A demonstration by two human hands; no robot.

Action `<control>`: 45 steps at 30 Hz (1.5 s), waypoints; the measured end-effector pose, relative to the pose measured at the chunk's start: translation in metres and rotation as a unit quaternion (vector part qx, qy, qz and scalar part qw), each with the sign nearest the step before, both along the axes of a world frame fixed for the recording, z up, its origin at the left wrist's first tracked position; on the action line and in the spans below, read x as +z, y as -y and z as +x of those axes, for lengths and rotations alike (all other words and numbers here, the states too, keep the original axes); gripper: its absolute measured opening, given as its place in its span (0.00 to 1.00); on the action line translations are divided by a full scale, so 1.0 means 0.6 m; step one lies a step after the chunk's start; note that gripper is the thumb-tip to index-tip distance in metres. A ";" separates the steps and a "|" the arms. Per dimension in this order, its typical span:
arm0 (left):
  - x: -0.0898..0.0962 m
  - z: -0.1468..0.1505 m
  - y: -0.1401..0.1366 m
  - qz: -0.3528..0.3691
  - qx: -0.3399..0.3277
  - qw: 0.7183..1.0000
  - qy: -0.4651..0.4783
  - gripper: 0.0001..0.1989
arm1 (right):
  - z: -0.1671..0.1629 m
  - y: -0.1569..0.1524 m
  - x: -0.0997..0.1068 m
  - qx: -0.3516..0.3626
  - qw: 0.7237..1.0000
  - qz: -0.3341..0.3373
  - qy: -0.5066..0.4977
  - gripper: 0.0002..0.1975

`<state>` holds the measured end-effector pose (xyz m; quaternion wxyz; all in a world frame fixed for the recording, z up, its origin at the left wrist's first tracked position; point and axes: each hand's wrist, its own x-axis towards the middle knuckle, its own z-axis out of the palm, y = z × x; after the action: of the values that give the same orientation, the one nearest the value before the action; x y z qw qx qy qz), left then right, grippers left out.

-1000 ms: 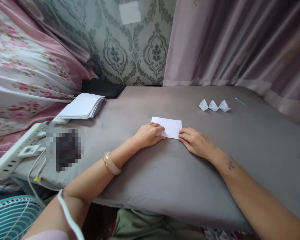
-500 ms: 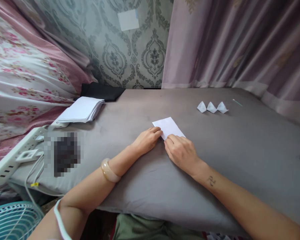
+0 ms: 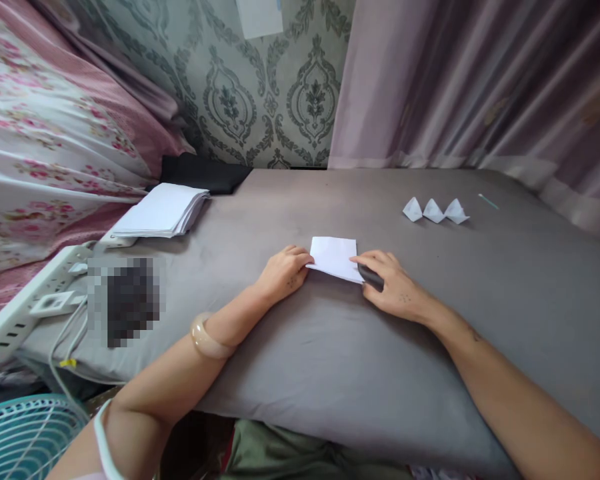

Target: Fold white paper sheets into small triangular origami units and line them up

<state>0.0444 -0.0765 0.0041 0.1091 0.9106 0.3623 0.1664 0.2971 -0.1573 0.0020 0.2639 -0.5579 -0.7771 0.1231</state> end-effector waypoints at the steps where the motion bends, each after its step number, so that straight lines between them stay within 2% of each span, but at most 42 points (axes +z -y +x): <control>1: 0.000 0.002 0.005 -0.007 0.003 1.000 0.009 0.13 | -0.006 0.002 0.000 0.000 1.000 0.002 0.002 0.21; 4: -0.005 0.011 0.014 -0.014 0.016 0.999 0.045 0.09 | -0.014 0.001 -0.005 -0.009 1.000 0.011 0.003 0.12; 6: -0.009 0.016 0.014 -0.023 0.034 0.997 0.072 0.08 | -0.013 -0.004 -0.010 -0.027 1.000 0.014 -0.003 0.11; 12: -0.008 0.027 0.003 -0.131 0.114 0.976 0.135 0.10 | -0.013 -0.025 -0.018 -0.135 0.989 -0.016 -0.054 0.16; 15: -0.004 0.033 0.002 -0.159 0.143 0.966 0.143 0.13 | -0.017 -0.032 -0.018 -0.175 0.982 -0.028 -0.063 0.18; 22: -0.018 0.046 -0.001 -0.131 0.172 0.966 0.141 0.13 | -0.021 -0.043 -0.015 -0.226 0.972 -0.044 -0.041 0.17; 29: -0.018 0.048 -0.003 -0.145 0.189 0.962 0.137 0.13 | -0.021 -0.053 -0.014 -0.226 0.973 -0.037 -0.030 0.18; 38: -0.014 0.050 0.000 -0.107 0.165 0.976 0.091 0.14 | -0.016 -0.059 -0.016 -0.227 0.973 -0.036 -0.017 0.19; 45: -0.011 0.047 0.001 -0.108 0.156 0.979 0.076 0.13 | -0.013 -0.061 -0.021 -0.232 0.971 -0.047 -0.030 0.17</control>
<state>0.0728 -0.0769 -0.0022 0.2064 0.8102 0.5065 0.2105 0.2896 -0.1209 -0.0109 0.2816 -0.7309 -0.6115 0.1116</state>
